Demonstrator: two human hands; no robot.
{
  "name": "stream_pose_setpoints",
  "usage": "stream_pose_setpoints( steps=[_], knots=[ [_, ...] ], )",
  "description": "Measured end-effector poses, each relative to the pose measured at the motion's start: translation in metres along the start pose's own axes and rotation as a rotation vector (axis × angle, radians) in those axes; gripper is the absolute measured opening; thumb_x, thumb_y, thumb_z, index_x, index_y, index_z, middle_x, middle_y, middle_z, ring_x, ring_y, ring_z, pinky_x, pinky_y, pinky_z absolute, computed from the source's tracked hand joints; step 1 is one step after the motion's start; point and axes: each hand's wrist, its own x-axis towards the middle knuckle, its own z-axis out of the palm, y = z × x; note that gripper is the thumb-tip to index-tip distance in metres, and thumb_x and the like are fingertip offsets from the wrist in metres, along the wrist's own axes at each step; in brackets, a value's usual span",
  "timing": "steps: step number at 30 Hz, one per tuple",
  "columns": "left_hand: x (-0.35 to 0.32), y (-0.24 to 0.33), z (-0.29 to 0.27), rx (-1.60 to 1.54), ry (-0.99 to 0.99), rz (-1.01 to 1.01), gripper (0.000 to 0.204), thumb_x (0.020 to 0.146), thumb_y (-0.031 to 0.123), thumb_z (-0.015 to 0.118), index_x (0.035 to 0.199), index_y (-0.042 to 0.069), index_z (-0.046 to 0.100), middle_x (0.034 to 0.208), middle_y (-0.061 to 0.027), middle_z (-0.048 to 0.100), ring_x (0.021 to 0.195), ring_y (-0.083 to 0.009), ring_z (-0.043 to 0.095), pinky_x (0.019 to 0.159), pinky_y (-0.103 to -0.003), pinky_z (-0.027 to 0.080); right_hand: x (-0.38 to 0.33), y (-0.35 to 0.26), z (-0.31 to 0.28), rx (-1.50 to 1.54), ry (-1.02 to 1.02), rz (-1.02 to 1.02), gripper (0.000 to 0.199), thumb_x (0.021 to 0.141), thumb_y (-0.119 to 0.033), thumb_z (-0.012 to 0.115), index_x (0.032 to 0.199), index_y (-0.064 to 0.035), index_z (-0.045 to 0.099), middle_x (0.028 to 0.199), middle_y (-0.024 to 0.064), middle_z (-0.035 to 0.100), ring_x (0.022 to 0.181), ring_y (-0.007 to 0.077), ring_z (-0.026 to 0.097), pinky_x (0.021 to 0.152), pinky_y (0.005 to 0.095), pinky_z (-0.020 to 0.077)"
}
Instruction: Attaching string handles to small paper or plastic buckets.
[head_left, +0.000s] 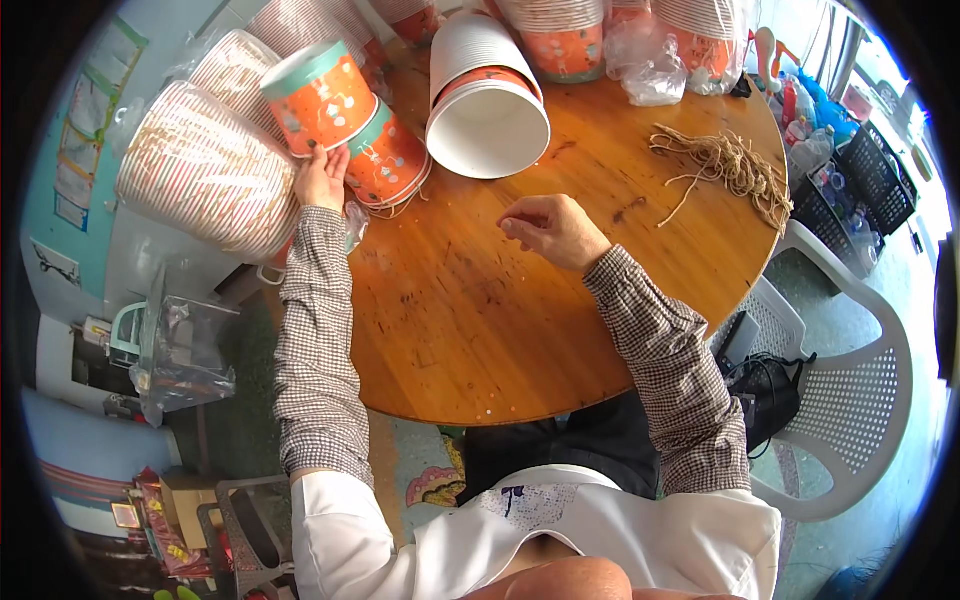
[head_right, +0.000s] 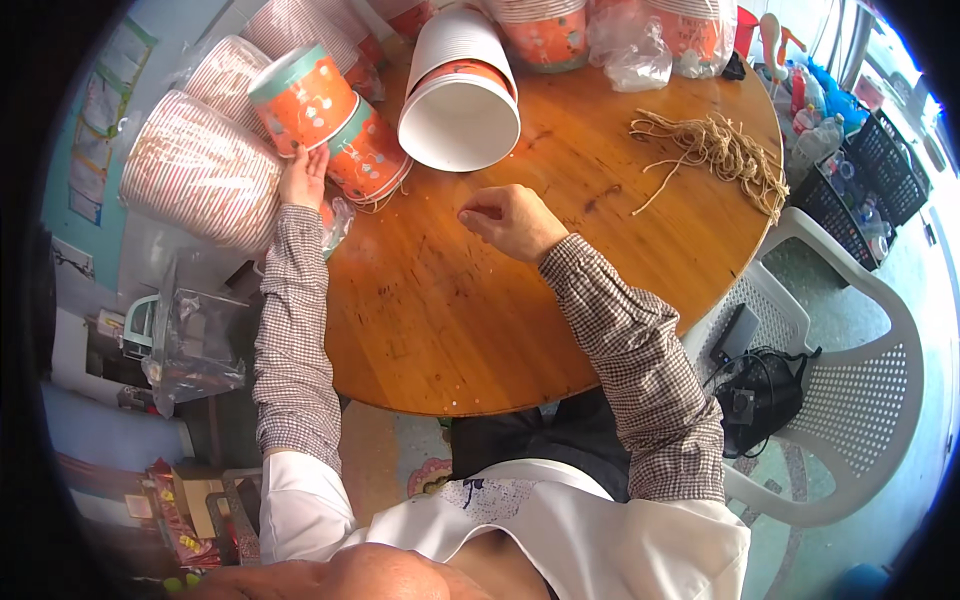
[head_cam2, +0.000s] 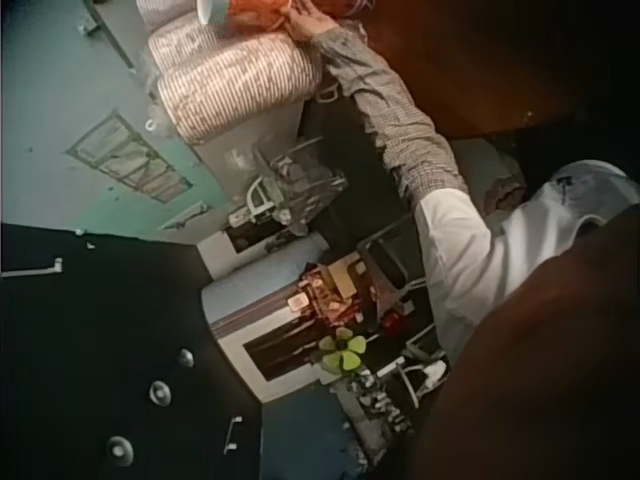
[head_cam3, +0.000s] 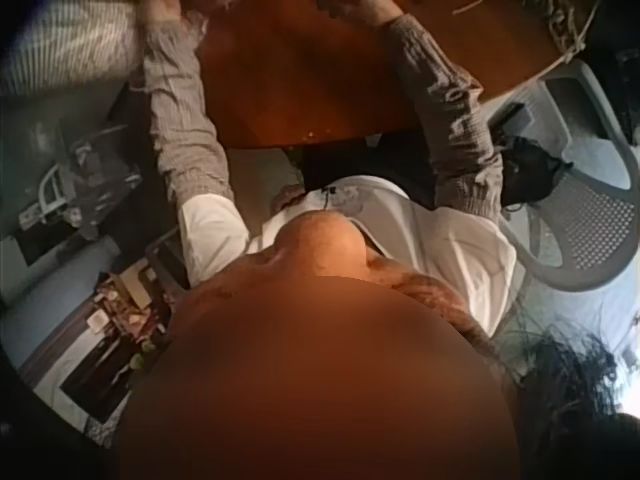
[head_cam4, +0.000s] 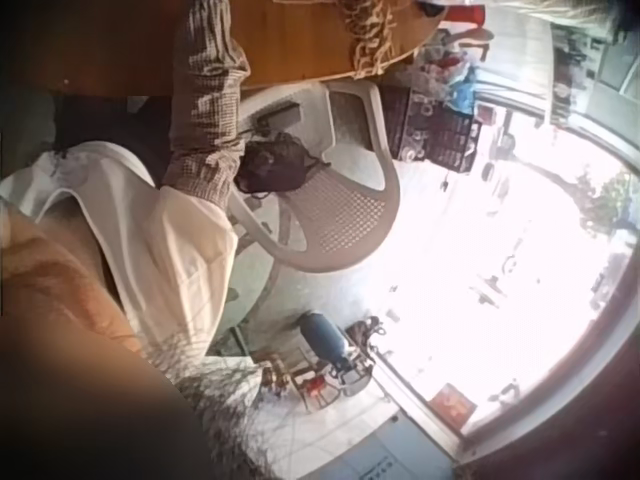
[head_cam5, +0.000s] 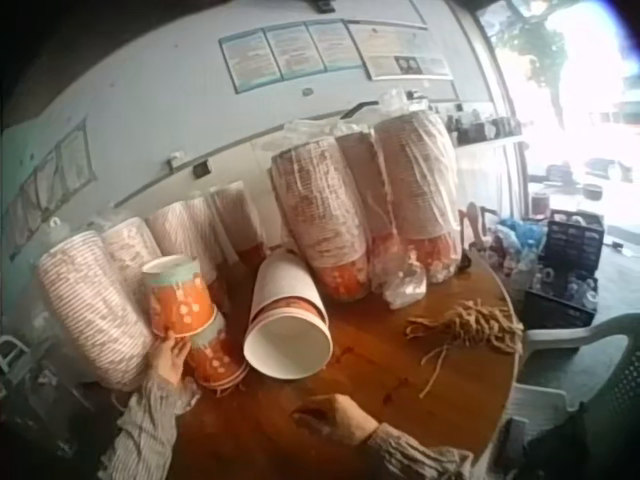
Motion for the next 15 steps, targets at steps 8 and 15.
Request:
stream_pose_setpoints(
  steps=[8,15],
  knots=[
    [-0.012,-0.024,0.012,0.115,0.001,-0.097,0.025,0.092,0.006,0.059,0.112,-0.006,0.051,0.108,-0.0141,0.059,0.1,-0.0277,0.06,0.09,-0.043,0.054,0.0,0.0,0.003,-0.017,0.017,-0.017,0.022,0.088,-0.017,0.061,0.097,0.0026,0.066,0.08,0.0106,0.069,0.07,0.0166,0.066,0.068,0.0307,0.0524],
    [0.003,-0.022,-0.037,-0.132,0.143,-0.077,0.022,0.094,0.007,0.055,0.114,-0.002,0.053,0.109,-0.0118,0.063,0.103,-0.0266,0.062,0.092,-0.036,0.055,0.001,0.001,0.006,-0.065,0.025,-0.023,0.021,0.087,-0.017,0.062,0.096,0.0013,0.067,0.08,0.0119,0.07,0.071,0.0194,0.067,0.069,0.0319,0.0527]
  ],
)
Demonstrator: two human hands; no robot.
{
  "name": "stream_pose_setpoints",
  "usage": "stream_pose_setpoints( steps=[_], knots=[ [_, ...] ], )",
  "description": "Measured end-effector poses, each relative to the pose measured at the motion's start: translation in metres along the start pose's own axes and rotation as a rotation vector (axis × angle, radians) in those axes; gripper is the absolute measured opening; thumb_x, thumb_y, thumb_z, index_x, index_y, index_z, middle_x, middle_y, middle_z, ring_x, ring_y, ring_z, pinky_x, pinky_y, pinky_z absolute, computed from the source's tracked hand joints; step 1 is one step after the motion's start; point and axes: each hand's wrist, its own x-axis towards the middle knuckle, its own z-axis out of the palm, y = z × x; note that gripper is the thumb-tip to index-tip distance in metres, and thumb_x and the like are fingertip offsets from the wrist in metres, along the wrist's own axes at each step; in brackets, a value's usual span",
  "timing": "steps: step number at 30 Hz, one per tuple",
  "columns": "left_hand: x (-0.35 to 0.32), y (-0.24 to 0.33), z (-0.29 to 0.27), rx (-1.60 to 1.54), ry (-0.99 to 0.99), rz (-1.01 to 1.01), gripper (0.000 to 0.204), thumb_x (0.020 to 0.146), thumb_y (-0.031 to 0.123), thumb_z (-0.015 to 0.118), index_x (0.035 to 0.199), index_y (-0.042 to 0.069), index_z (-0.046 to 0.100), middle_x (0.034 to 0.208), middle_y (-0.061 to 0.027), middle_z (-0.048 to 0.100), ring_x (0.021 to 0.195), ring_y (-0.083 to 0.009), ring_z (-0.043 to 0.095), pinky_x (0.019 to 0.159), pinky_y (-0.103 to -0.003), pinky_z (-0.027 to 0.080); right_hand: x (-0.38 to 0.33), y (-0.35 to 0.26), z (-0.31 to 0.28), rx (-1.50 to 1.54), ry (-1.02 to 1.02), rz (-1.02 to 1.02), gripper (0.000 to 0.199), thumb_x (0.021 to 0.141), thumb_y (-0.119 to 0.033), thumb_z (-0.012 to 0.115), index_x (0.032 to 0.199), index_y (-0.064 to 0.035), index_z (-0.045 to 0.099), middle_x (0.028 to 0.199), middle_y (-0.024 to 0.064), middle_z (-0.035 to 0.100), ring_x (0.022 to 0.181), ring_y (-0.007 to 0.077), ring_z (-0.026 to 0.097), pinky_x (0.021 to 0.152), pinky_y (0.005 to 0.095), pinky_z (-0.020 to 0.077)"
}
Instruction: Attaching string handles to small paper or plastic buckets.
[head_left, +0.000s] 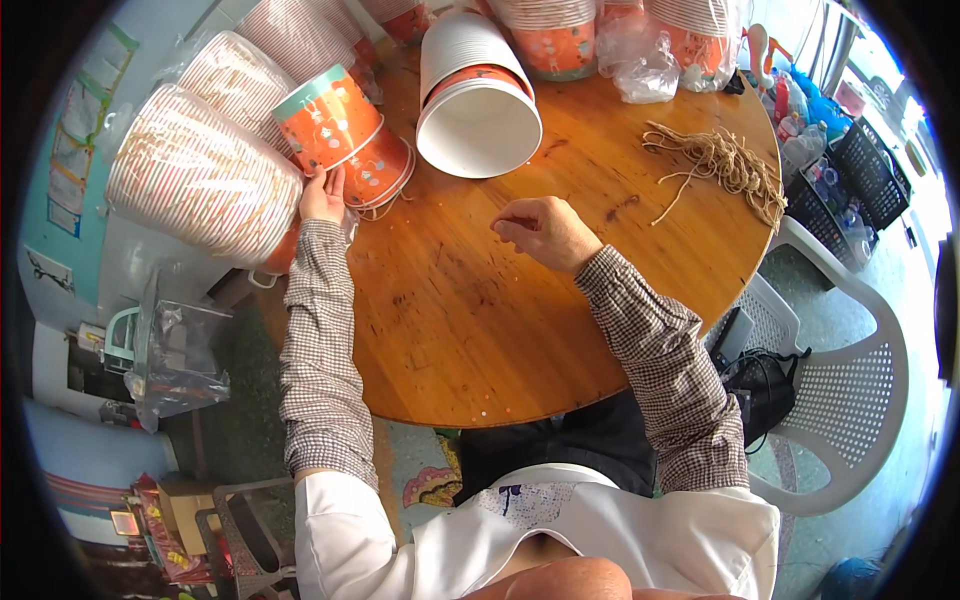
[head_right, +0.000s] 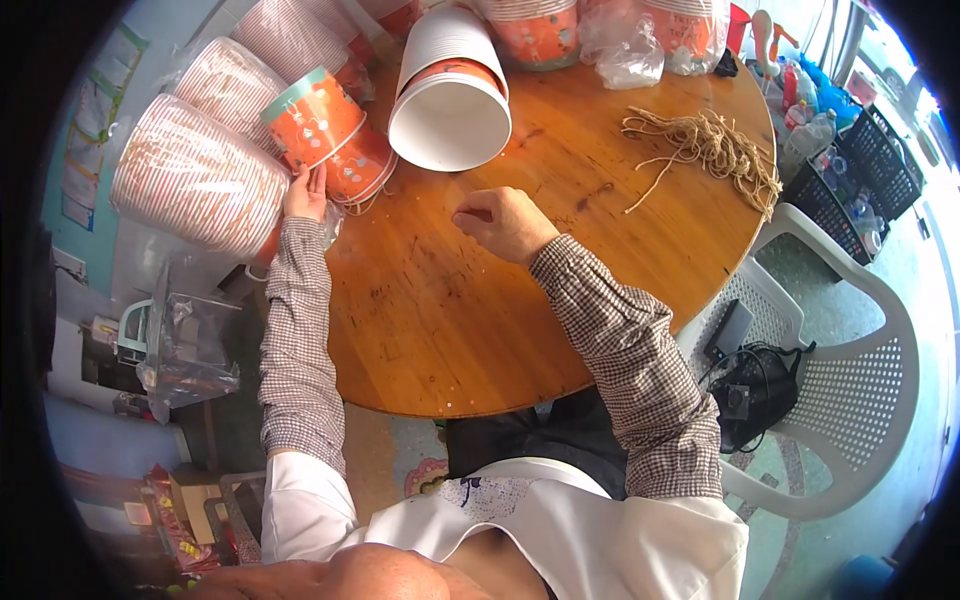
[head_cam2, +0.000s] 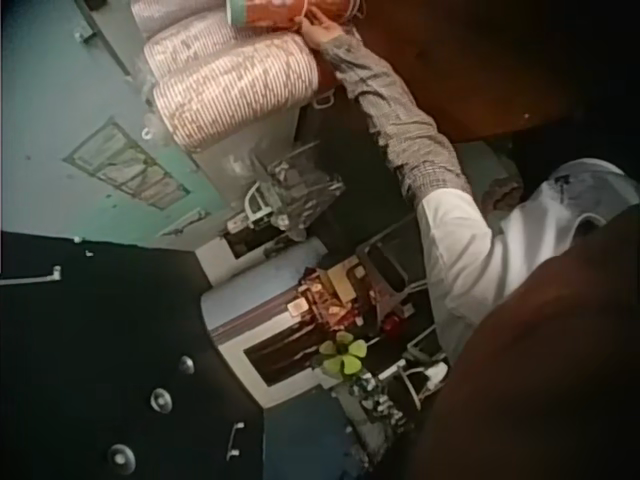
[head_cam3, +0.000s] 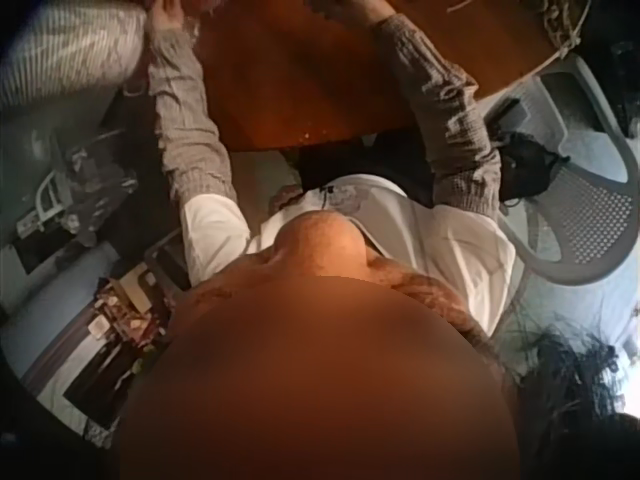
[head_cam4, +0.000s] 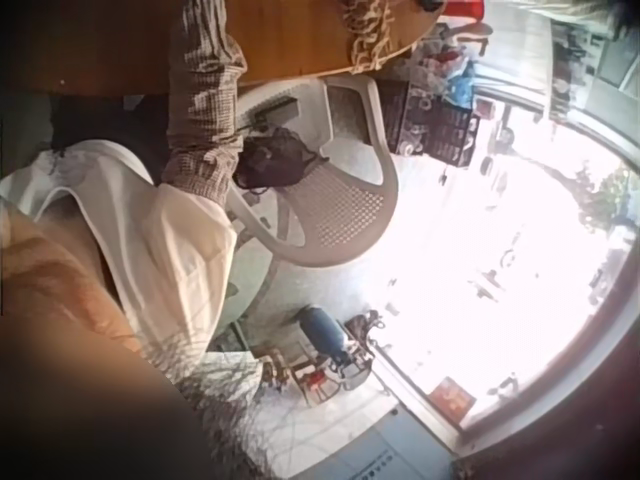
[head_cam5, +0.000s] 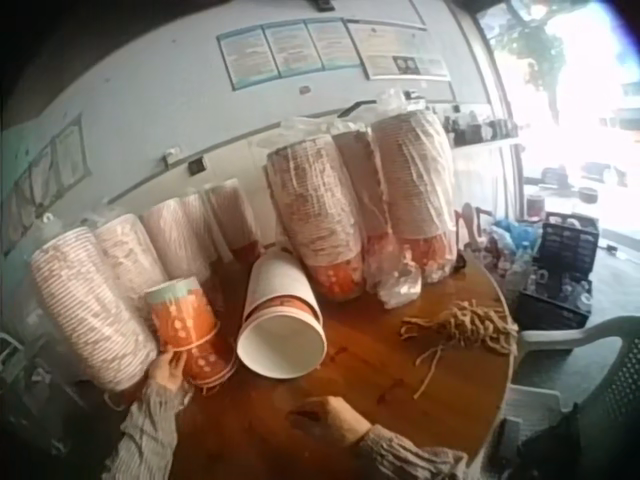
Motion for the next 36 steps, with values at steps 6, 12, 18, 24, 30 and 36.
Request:
stream_pose_setpoints(
  steps=[6,12,18,24,30,36],
  knots=[
    [-0.012,-0.049,-0.019,0.162,-0.078,-0.227,0.023,0.096,0.011,0.054,0.116,-0.001,0.052,0.107,-0.0139,0.063,0.103,-0.0299,0.063,0.089,-0.039,0.055,0.002,0.005,-0.001,-0.047,0.039,-0.01,0.02,0.086,-0.016,0.062,0.095,0.0012,0.067,0.081,0.0133,0.07,0.073,0.0226,0.067,0.07,0.0328,0.053],
    [-0.025,-0.052,-0.051,0.262,-0.066,-0.299,0.017,0.096,0.008,0.053,0.11,-0.001,0.056,0.104,-0.012,0.063,0.1,-0.0283,0.064,0.088,-0.036,0.055,0.003,0.002,-0.001,-0.067,0.113,0.013,0.02,0.086,-0.017,0.06,0.094,0.0008,0.067,0.08,0.0151,0.069,0.074,0.0263,0.067,0.069,0.0349,0.0525],
    [-0.09,-0.05,-0.041,0.332,-0.109,-0.106,0.011,0.092,0.007,0.06,0.099,0.0,0.055,0.09,-0.011,0.062,0.084,-0.0253,0.066,0.078,-0.035,0.057,0.004,0.012,-0.008,-0.193,0.301,-0.072,0.019,0.085,-0.019,0.06,0.09,-0.0024,0.068,0.077,0.0169,0.067,0.071,0.0317,0.065,0.067,0.0379,0.0513],
    [-0.16,-0.033,-0.04,0.417,-0.086,-0.022,0.014,0.093,0.013,0.061,0.101,0.003,0.056,0.089,-0.0062,0.062,0.08,-0.0195,0.066,0.072,-0.031,0.056,0.009,0.019,-0.01,-0.283,0.405,-0.063,0.02,0.086,-0.023,0.058,0.093,-0.0078,0.068,0.082,0.0165,0.067,0.078,0.0348,0.065,0.071,0.0421,0.0513],
    [-0.183,-0.024,-0.015,0.49,-0.143,0.046,0.015,0.093,0.017,0.061,0.101,0.005,0.058,0.089,-0.0049,0.063,0.077,-0.016,0.065,0.069,-0.028,0.055,0.019,0.031,-0.018,-0.305,0.586,-0.099,0.018,0.085,-0.023,0.059,0.09,-0.0081,0.068,0.08,0.0159,0.066,0.077,0.0359,0.064,0.07,0.0425,0.0509],
    [-0.188,-0.041,0.023,0.529,-0.244,0.069,0.015,0.094,0.018,0.06,0.103,0.005,0.059,0.089,-0.0046,0.063,0.073,-0.0138,0.064,0.066,-0.025,0.053,0.026,0.041,-0.042,-0.325,0.758,-0.076,0.02,0.086,-0.024,0.059,0.087,-0.0068,0.068,0.079,0.0155,0.067,0.077,0.0353,0.065,0.07,0.0418,0.051]
  ],
)
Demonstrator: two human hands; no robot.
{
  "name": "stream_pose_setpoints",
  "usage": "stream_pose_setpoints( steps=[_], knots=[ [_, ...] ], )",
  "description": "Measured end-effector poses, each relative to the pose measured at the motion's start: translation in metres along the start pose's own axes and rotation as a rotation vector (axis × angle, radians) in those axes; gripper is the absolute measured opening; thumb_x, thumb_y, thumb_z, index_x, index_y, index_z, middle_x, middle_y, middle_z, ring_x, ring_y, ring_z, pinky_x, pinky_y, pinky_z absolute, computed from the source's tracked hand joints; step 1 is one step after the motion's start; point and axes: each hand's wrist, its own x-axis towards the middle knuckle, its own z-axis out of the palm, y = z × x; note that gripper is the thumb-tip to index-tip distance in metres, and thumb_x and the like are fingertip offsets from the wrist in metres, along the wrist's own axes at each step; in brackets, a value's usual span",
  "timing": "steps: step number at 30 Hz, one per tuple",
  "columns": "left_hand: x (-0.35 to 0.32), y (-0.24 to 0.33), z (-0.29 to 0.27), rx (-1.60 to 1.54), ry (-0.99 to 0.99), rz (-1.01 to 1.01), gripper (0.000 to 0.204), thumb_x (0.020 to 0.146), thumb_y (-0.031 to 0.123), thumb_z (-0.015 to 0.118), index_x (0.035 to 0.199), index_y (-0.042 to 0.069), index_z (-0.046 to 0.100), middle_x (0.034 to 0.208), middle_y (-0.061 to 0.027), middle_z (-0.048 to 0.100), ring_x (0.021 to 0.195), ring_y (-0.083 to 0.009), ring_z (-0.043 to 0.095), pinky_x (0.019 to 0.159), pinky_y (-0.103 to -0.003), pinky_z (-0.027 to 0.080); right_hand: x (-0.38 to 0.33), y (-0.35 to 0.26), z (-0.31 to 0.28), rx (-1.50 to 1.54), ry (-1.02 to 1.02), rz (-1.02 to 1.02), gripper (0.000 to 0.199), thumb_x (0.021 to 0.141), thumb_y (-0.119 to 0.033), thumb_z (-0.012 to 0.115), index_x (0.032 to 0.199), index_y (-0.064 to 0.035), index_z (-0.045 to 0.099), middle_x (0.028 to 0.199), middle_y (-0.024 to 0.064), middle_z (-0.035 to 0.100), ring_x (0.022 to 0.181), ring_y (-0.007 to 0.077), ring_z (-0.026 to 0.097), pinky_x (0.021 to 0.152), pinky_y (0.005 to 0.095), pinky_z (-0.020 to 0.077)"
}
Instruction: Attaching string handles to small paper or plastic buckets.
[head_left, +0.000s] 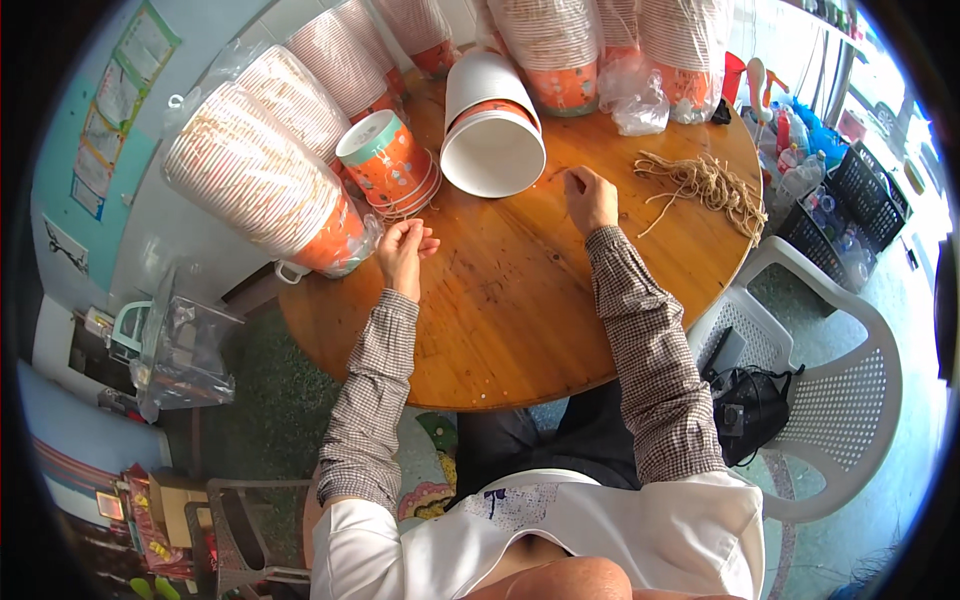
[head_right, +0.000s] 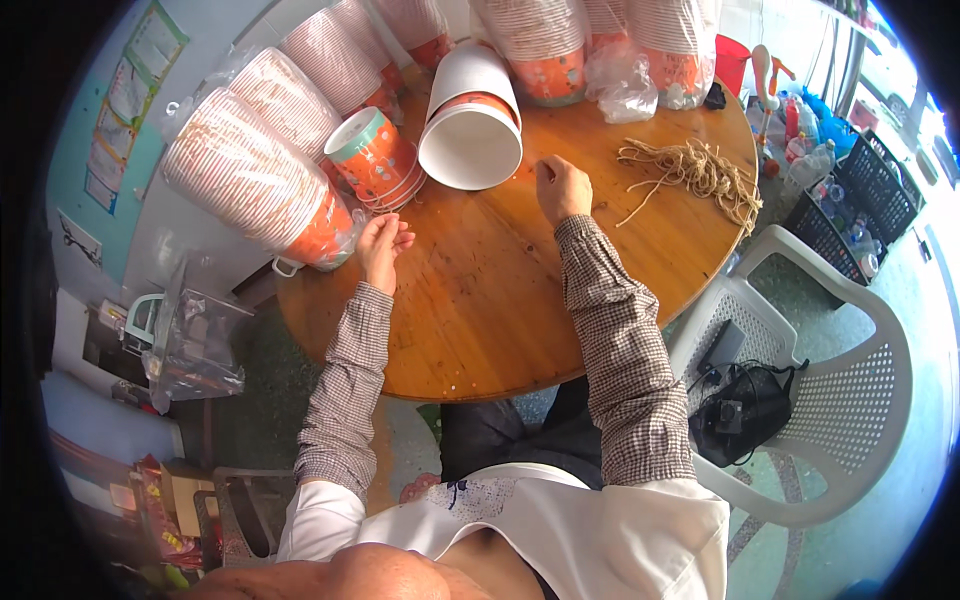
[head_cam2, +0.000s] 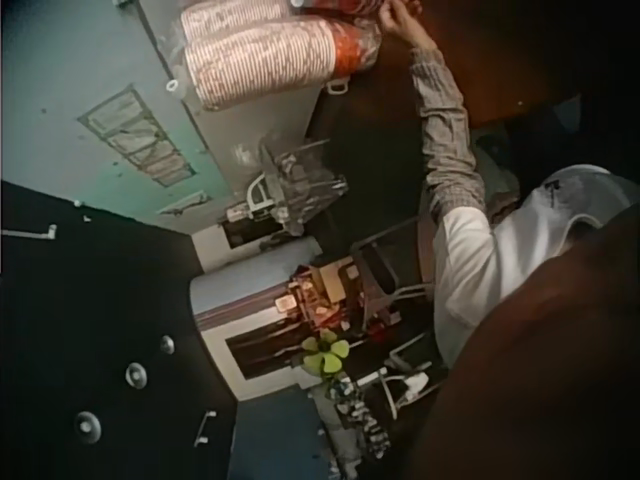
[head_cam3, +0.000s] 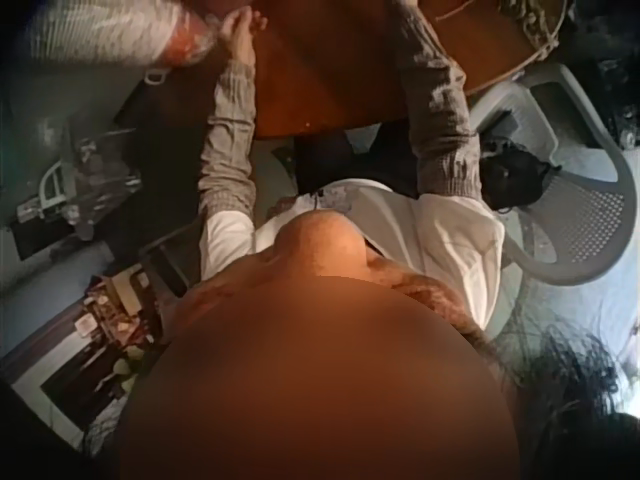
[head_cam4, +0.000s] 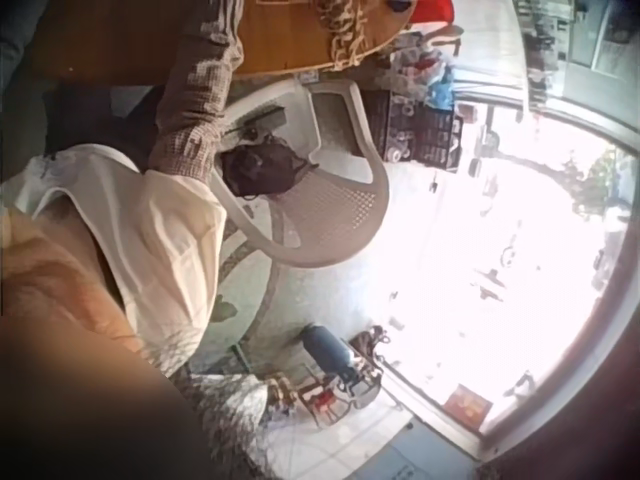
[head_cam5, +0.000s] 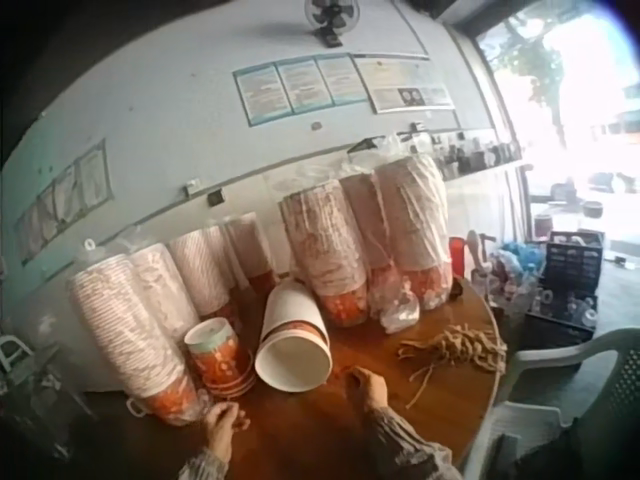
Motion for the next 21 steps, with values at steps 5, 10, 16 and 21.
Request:
stream_pose_setpoints(
  steps=[5,10,16,21],
  knots=[
    [0.007,0.001,0.034,-0.106,0.001,0.024,0.013,0.095,0.015,0.057,0.1,0.003,0.058,0.088,-0.0059,0.063,0.069,-0.0136,0.064,0.064,-0.026,0.054,0.005,0.007,0.003,-0.001,0.005,-0.031,0.02,0.086,-0.024,0.059,0.087,-0.0066,0.068,0.079,0.0156,0.067,0.076,0.0345,0.065,0.07,0.0411,0.0511],
    [-0.003,-0.012,0.045,-0.116,-0.004,0.1,0.015,0.095,0.016,0.058,0.1,0.002,0.059,0.086,-0.0052,0.064,0.066,-0.0122,0.063,0.062,-0.024,0.052,0.026,0.026,0.002,-0.021,0.145,-0.115,0.016,0.086,-0.02,0.062,0.088,-0.0052,0.067,0.08,0.0154,0.067,0.075,0.0322,0.066,0.068,0.0374,0.0513],
    [-0.011,-0.003,0.048,-0.05,-0.092,0.071,0.019,0.097,0.021,0.055,0.102,0.003,0.06,0.084,-0.0037,0.062,0.068,-0.0095,0.06,0.064,-0.023,0.052,0.061,0.052,0.006,-0.068,0.141,-0.064,0.021,0.089,-0.022,0.063,0.094,-0.0022,0.068,0.072,0.0084,0.067,0.065,0.0159,0.064,0.064,0.0288,0.051],
    [-0.016,-0.003,0.044,0.051,-0.209,0.033,0.023,0.099,0.022,0.052,0.101,0.001,0.061,0.078,-0.0033,0.061,0.065,-0.0096,0.059,0.062,-0.022,0.05,0.055,0.019,0.035,0.03,-0.113,-0.135,0.027,0.082,-0.027,0.071,0.092,-0.0033,0.064,0.074,0.0084,0.065,0.065,0.0203,0.063,0.064,0.0319,0.0509]
  ],
)
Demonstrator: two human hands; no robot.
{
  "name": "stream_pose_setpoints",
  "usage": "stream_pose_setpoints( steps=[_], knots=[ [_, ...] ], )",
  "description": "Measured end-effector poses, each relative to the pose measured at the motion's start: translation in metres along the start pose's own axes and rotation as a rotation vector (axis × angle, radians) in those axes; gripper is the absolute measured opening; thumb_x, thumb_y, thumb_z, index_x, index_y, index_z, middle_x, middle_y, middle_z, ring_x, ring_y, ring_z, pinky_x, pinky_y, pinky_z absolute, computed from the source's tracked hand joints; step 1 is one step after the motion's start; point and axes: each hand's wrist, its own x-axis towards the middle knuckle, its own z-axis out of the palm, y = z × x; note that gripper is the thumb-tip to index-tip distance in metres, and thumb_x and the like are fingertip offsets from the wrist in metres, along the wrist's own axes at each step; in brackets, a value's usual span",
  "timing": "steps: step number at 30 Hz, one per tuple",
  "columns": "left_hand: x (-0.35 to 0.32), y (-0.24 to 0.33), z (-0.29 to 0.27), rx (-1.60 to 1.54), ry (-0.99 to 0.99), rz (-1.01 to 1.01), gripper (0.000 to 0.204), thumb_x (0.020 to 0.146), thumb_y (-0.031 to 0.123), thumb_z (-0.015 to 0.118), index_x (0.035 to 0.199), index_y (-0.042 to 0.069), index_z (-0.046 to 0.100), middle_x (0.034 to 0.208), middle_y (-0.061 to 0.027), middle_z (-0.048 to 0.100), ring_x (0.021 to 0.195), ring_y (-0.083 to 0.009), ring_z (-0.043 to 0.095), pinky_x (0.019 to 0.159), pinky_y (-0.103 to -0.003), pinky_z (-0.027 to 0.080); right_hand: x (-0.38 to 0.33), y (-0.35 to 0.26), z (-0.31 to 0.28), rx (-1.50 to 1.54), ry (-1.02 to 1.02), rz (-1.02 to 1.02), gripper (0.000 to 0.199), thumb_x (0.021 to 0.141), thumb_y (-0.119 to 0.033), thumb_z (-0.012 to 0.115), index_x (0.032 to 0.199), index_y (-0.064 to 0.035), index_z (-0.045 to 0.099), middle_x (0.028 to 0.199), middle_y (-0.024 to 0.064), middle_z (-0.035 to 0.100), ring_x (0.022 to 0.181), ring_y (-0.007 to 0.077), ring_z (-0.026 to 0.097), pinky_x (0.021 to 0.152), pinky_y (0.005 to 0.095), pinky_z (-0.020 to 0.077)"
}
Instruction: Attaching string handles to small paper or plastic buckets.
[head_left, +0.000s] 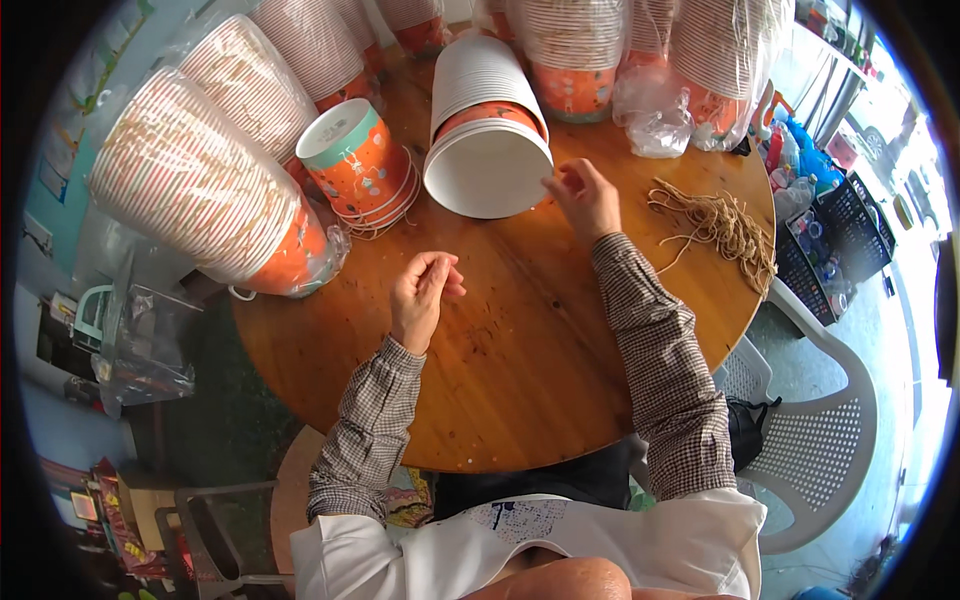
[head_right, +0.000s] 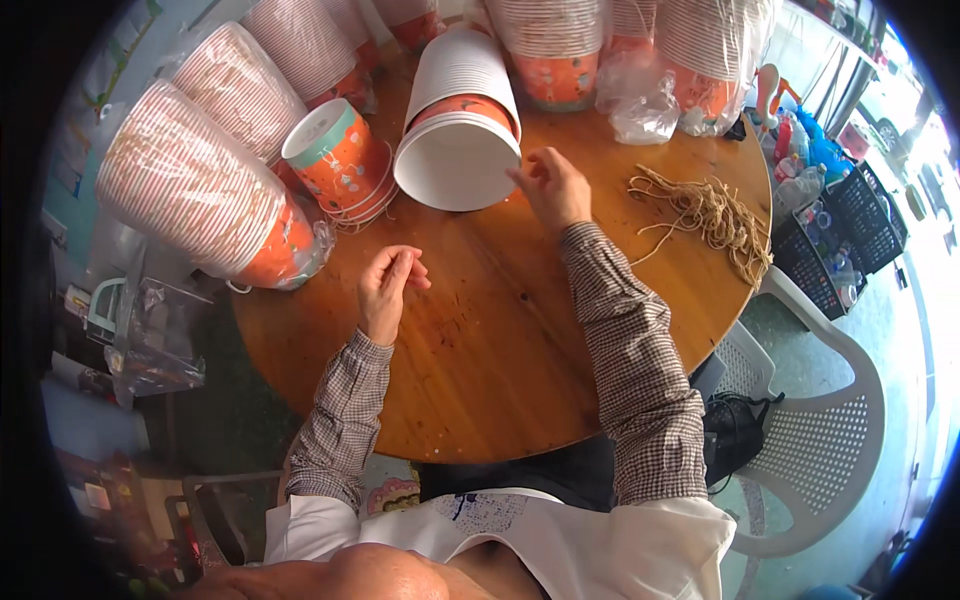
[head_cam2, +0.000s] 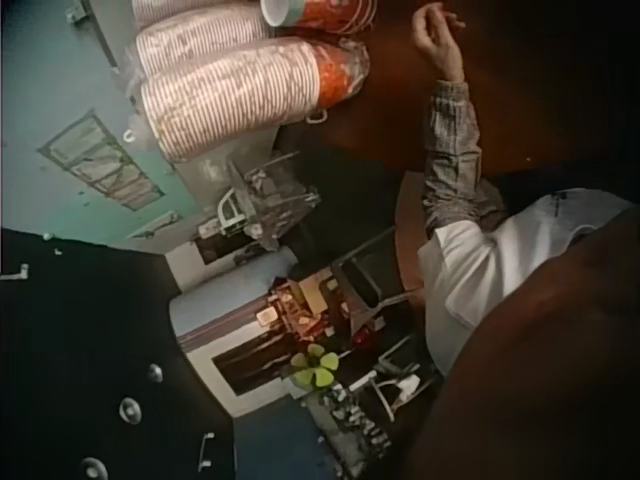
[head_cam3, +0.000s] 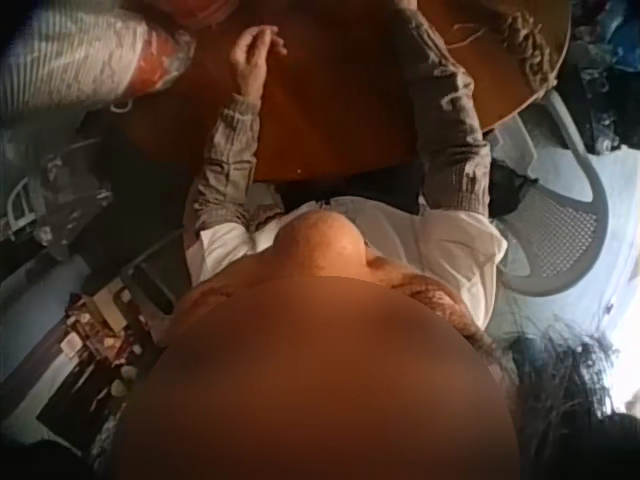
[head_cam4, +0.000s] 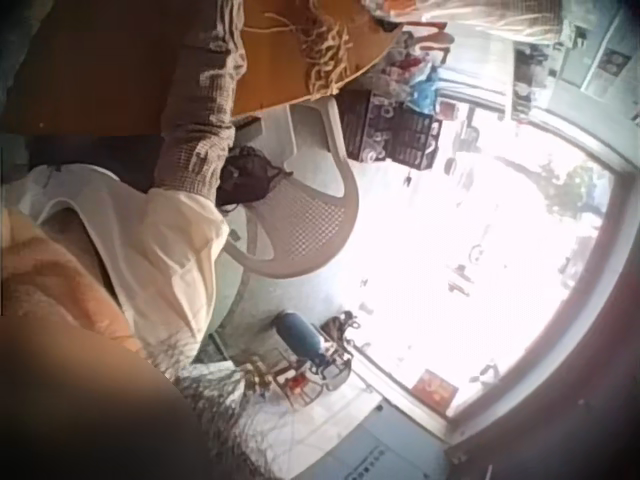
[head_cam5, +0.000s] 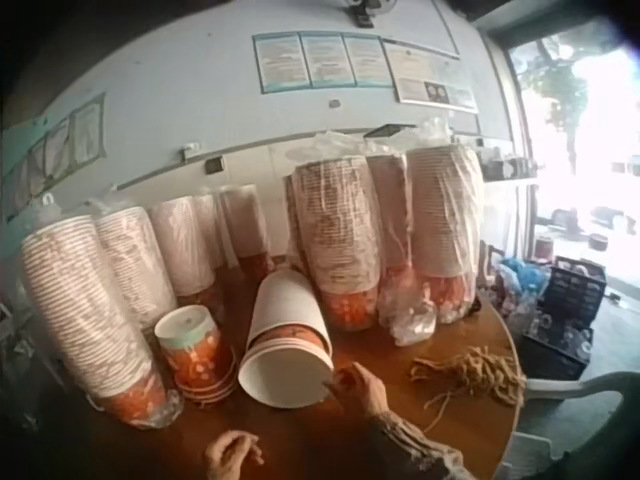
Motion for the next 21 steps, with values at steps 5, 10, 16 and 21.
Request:
stream_pose_setpoints(
  steps=[5,10,16,21],
  knots=[
    [0.002,-0.011,-0.003,0.059,-0.089,-0.032,0.025,0.098,0.025,0.055,0.1,0.001,0.061,0.077,-0.0025,0.061,0.065,-0.0085,0.059,0.062,-0.021,0.051,0.003,0.007,0.014,0.02,-0.063,0.102,0.023,0.083,-0.023,0.069,0.093,-0.0051,0.057,0.077,0.0089,0.066,0.07,0.0232,0.064,0.067,0.0349,0.0508],
    [0.004,-0.008,-0.006,0.091,-0.07,-0.025,0.025,0.098,0.025,0.055,0.099,0.001,0.062,0.076,-0.0017,0.061,0.065,-0.0077,0.059,0.06,-0.021,0.051,0.0,-0.006,0.008,0.064,-0.017,0.207,0.021,0.084,-0.019,0.069,0.092,-0.0042,0.056,0.08,0.0112,0.068,0.074,0.024,0.067,0.069,0.0349,0.0518],
    [0.037,-0.024,0.002,0.085,0.088,0.208,0.027,0.095,0.012,0.058,0.12,0.003,0.052,0.102,-0.0037,0.057,0.084,-0.0093,0.058,0.072,-0.022,0.05,0.004,0.003,0.015,0.026,0.022,0.098,0.017,0.083,-0.015,0.066,0.09,-0.0041,0.055,0.077,0.0128,0.064,0.072,0.028,0.065,0.066,0.0371,0.0512],
    [0.101,-0.039,0.008,0.418,0.275,0.555,0.035,0.084,0.001,0.066,0.115,0.003,0.051,0.101,-0.0095,0.052,0.079,-0.0166,0.056,0.071,-0.028,0.049,-0.008,-0.004,0.024,-0.011,0.019,0.102,0.016,0.083,-0.014,0.065,0.089,-0.0048,0.055,0.074,0.0106,0.063,0.067,0.0249,0.063,0.065,0.0352,0.0505]
  ],
)
